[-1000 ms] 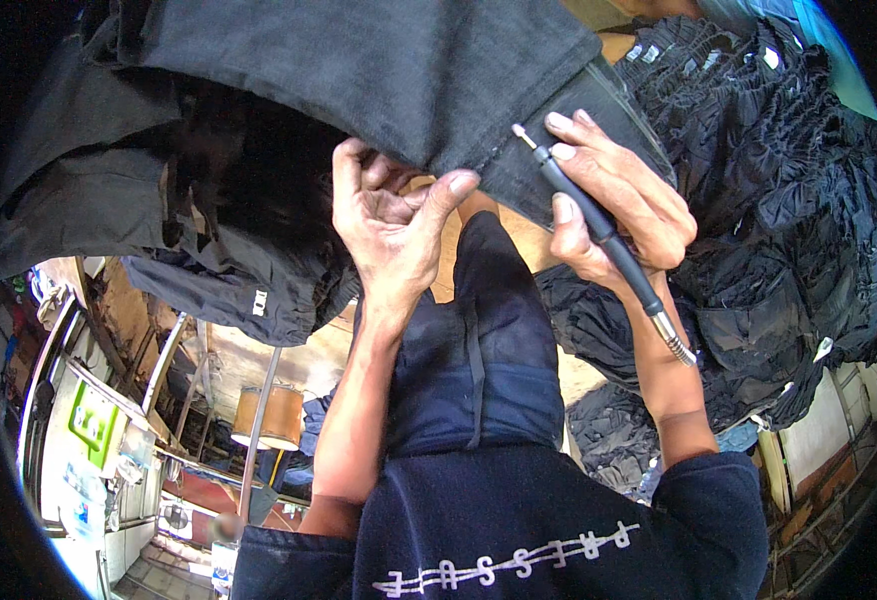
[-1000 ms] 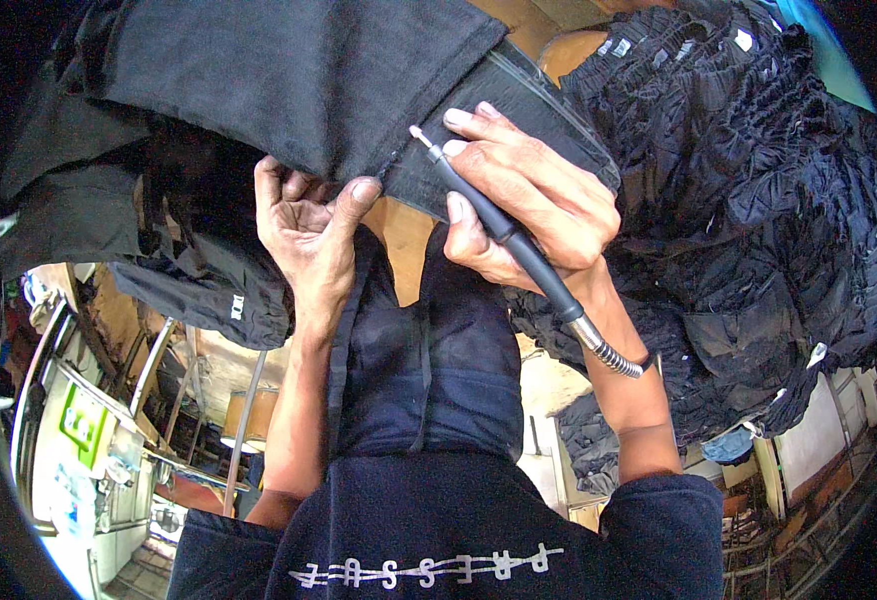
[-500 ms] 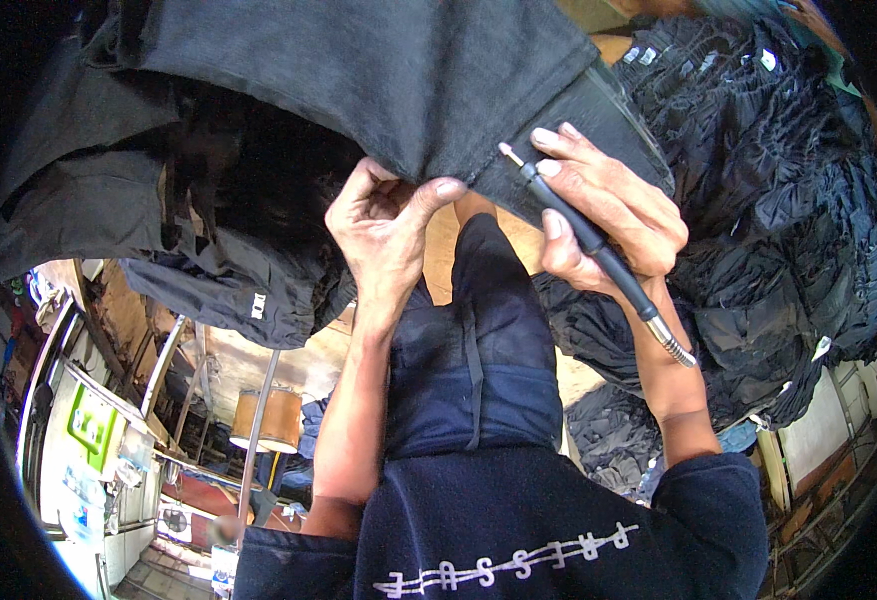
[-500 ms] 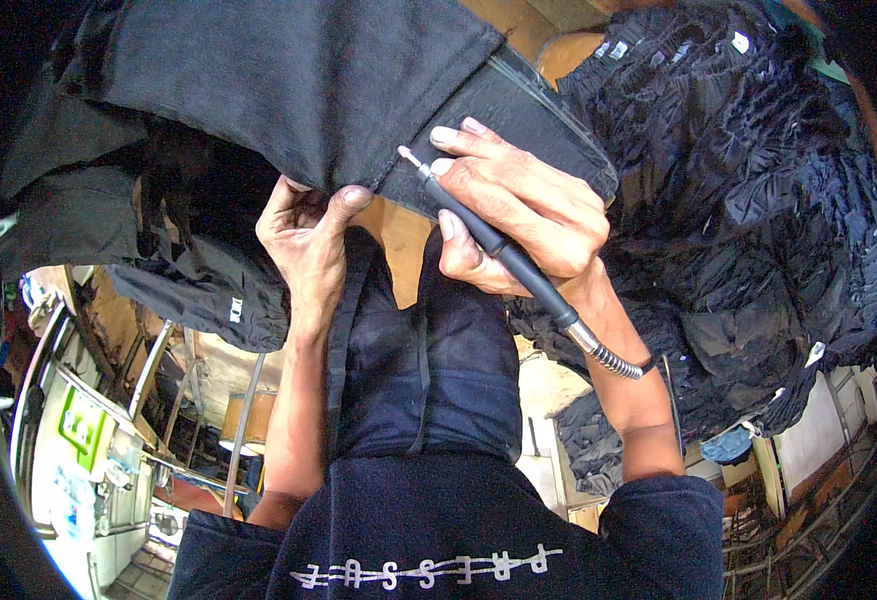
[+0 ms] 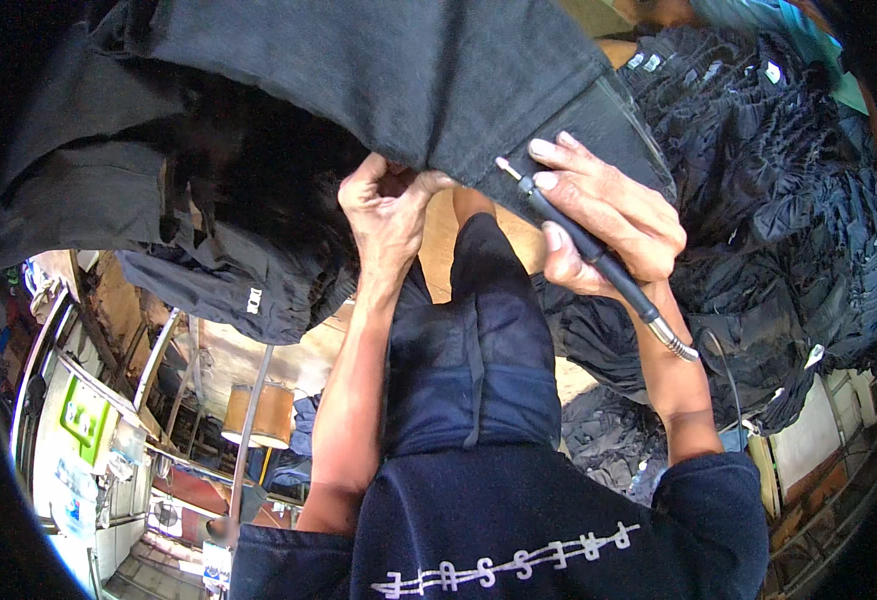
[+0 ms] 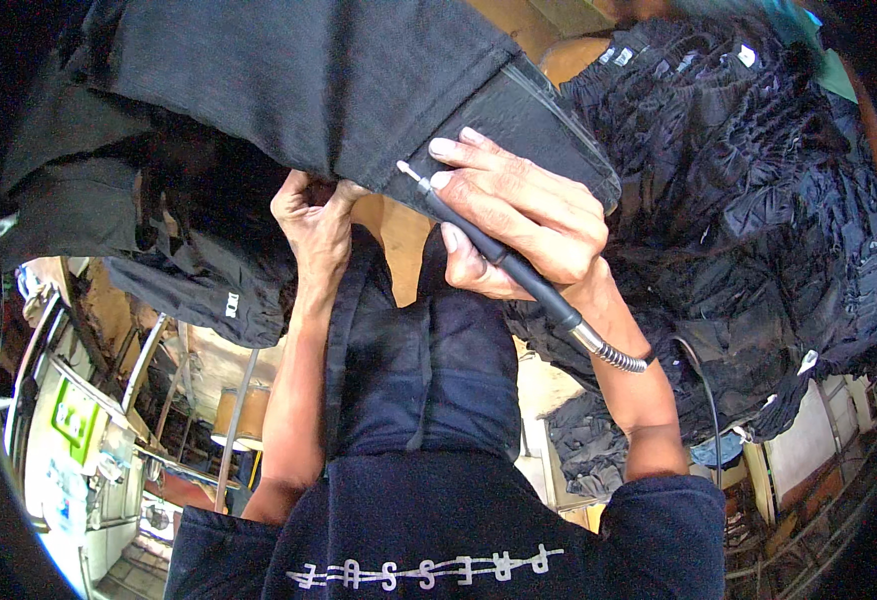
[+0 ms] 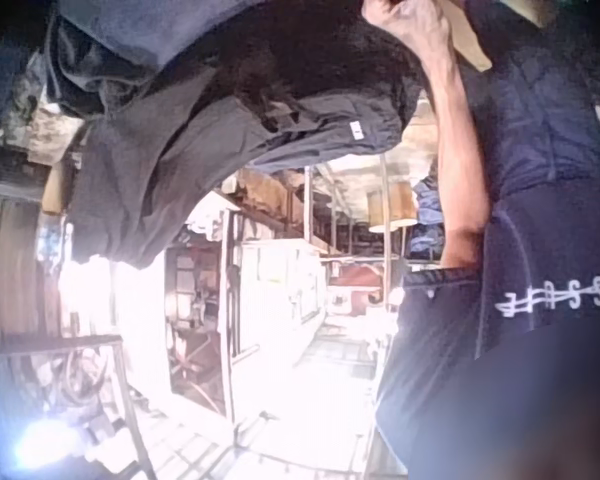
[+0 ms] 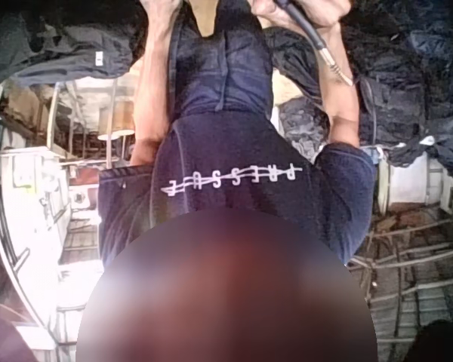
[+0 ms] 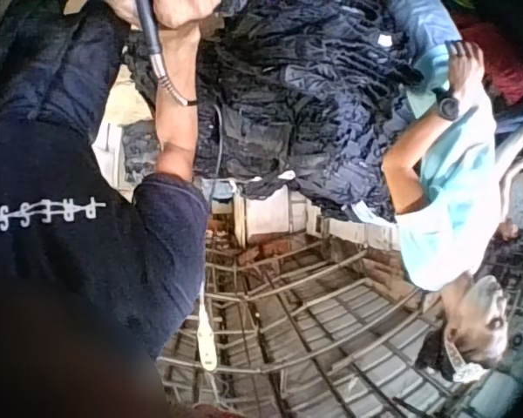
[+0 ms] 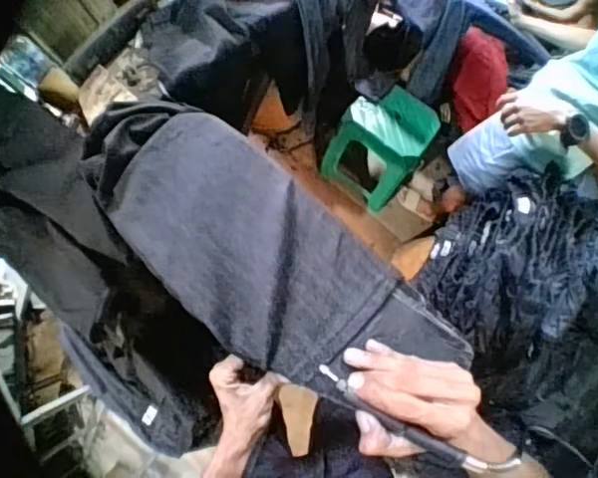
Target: The person uses a handheld electric fabric trimmer to remove loose threads and excess fabric from the edges and seams of black pants. They handle multiple pants one at a time, rotating each garment to trim different areas before placing it aside and picking up the next.
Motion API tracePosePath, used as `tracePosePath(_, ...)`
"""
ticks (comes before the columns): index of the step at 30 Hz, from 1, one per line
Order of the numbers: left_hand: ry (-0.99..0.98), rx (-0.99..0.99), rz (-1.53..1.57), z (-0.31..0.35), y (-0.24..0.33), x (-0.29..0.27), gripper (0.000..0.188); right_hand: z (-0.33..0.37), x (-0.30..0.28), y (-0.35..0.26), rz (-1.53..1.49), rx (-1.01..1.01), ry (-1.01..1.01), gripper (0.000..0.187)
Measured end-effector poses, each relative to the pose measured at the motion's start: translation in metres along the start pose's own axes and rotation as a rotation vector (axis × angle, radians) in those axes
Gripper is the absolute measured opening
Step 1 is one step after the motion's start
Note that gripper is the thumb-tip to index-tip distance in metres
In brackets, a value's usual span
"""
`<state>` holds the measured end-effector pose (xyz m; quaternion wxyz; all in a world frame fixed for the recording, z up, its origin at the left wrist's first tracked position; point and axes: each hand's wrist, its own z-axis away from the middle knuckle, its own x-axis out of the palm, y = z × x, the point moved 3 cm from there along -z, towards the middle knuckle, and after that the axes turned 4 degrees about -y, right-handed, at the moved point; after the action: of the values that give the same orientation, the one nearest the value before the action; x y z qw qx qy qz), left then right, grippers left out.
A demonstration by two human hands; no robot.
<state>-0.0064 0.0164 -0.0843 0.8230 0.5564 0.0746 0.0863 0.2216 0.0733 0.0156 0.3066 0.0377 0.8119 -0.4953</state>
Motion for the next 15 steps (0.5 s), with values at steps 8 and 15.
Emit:
tracePosePath(8,-0.002,-0.019,0.034,0.0012,0.0064,0.0025,0.023,0.0013,-0.0021,0.0006,0.017,-0.020,-0.011,0.028)
tracePosePath(15,0.001,-0.016,0.022,-0.0002,0.0006,0.0003,0.023,0.0028,-0.0028,0.0025,0.031,0.054,0.071,0.029)
